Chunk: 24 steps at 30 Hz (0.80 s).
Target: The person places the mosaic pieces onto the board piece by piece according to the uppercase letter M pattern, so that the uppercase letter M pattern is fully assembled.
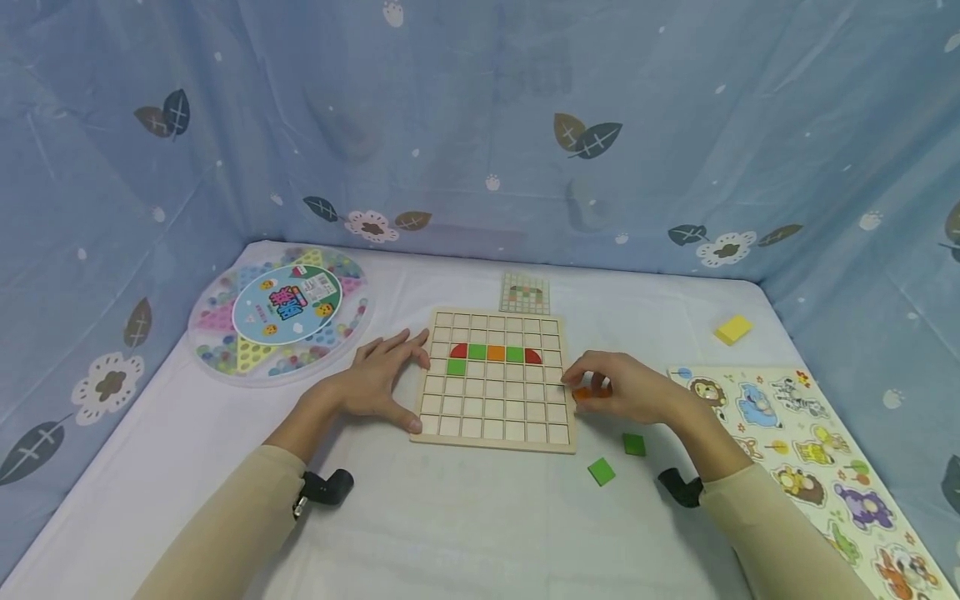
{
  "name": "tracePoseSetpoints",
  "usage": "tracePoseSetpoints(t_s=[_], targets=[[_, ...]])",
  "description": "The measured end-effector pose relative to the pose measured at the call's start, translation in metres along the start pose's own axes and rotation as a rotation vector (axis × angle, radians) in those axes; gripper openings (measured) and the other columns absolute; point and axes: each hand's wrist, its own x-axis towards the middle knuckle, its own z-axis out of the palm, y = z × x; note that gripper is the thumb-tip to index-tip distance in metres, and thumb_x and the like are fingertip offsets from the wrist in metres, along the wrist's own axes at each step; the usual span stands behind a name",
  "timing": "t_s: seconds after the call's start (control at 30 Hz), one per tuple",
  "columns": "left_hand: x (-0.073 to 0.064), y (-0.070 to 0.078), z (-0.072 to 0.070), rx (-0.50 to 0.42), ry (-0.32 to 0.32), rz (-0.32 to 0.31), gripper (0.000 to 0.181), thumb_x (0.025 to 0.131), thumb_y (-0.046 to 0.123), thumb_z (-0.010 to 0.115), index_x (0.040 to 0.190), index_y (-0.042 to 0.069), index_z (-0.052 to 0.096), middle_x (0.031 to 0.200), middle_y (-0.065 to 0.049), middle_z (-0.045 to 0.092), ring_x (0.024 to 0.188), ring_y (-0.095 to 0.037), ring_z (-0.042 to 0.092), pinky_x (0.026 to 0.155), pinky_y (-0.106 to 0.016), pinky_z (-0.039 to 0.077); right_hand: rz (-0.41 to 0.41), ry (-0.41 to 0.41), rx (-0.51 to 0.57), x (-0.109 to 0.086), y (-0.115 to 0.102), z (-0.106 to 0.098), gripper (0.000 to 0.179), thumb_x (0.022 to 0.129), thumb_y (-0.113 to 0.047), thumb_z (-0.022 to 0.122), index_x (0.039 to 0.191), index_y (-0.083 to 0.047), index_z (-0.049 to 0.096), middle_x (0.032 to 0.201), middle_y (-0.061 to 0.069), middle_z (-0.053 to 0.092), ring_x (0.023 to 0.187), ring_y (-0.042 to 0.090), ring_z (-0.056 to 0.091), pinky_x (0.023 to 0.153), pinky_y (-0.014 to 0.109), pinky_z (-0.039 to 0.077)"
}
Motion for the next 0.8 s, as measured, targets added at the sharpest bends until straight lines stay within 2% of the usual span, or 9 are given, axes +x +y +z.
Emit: tracePoseSetpoints(t_s=[0.37,0.8], targets=[[0.000,0.000,0.000,-0.005,-0.009,0.006,0.086,0.061,0.061,0.093,0.123,0.022,0.049,0.173,-0.006,0.013,0.159,-0.036,0.004,0.120,-0.063,0.004,0.054,0.003,-0.031,-0.004,0.010,0.002,0.037,0.088,-0.002,0.078,0.122,-0.013,0.068,0.111,-0.002,0.067,0.089,0.017,0.061,0.081,0.032,0.056],[0.000,0.000,-0.001,0.007,-0.006,-0.003,0.086,0.061,0.062,0.092,0.124,0.023,0.049,0.173,-0.005,0.013,0.159,-0.036,0.004,0.120,-0.063,0.004,0.069,-0.009,-0.048,-0.004,0.013,0.001,0.033,0.090,-0.008,0.079,0.120,-0.015,0.068,0.103,-0.003,0.067,0.084,0.014,0.060,0.077,0.030,0.055]])
